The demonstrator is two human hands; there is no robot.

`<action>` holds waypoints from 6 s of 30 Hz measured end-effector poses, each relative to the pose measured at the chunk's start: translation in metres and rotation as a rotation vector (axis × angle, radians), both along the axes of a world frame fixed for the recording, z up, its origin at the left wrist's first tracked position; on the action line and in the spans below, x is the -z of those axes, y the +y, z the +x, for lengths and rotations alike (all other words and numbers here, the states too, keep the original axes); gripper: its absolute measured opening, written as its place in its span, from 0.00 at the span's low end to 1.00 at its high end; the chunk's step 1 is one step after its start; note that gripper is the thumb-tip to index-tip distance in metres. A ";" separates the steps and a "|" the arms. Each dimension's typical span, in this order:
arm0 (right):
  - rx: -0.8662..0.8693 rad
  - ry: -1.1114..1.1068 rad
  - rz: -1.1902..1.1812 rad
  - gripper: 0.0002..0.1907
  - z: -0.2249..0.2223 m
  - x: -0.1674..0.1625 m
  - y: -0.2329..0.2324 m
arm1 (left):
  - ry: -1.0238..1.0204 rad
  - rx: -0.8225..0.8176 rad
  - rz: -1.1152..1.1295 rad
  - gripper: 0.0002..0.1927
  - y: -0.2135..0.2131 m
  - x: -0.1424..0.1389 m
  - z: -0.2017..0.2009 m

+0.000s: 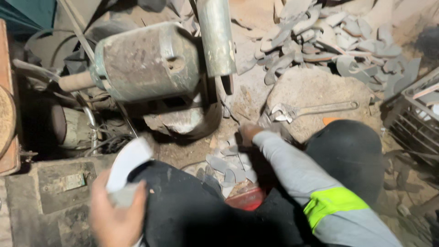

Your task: The person uses a bench grinder to smooth the edges of small shoe sole pieces. They hold each piece with both hands and press it against the rotating wheel, turning it to grind different sides. Finished pieces are placed into a red bucket on the floor.

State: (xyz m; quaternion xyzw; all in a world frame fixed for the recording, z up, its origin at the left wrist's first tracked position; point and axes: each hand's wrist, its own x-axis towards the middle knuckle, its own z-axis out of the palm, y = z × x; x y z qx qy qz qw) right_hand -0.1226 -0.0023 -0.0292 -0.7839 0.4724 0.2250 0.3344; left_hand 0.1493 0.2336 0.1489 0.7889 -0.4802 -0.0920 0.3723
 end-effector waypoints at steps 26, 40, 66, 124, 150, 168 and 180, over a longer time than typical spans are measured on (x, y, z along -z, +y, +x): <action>0.596 -0.412 -0.165 0.39 0.005 -0.023 -0.010 | 0.124 0.093 -0.094 0.14 -0.013 0.029 -0.002; 0.589 -0.963 -0.200 0.19 -0.076 -0.114 -0.076 | 1.215 0.552 0.422 0.17 -0.187 0.124 -0.193; 0.524 -1.018 -0.489 0.15 -0.040 -0.089 -0.090 | 1.461 0.692 0.246 0.18 -0.204 0.122 -0.168; 0.174 -0.806 -0.446 0.22 -0.071 -0.081 -0.105 | 0.818 0.780 0.032 0.13 -0.219 0.190 -0.261; 0.344 -0.876 -0.435 0.23 -0.084 -0.093 -0.088 | 0.391 0.478 -0.106 0.32 -0.198 0.178 -0.209; 0.345 -0.819 -0.407 0.16 -0.061 -0.093 -0.091 | 1.600 0.695 0.058 0.14 -0.197 0.148 -0.224; 0.358 -0.880 -0.526 0.16 -0.052 -0.087 -0.116 | 1.595 0.699 0.070 0.14 -0.224 0.139 -0.210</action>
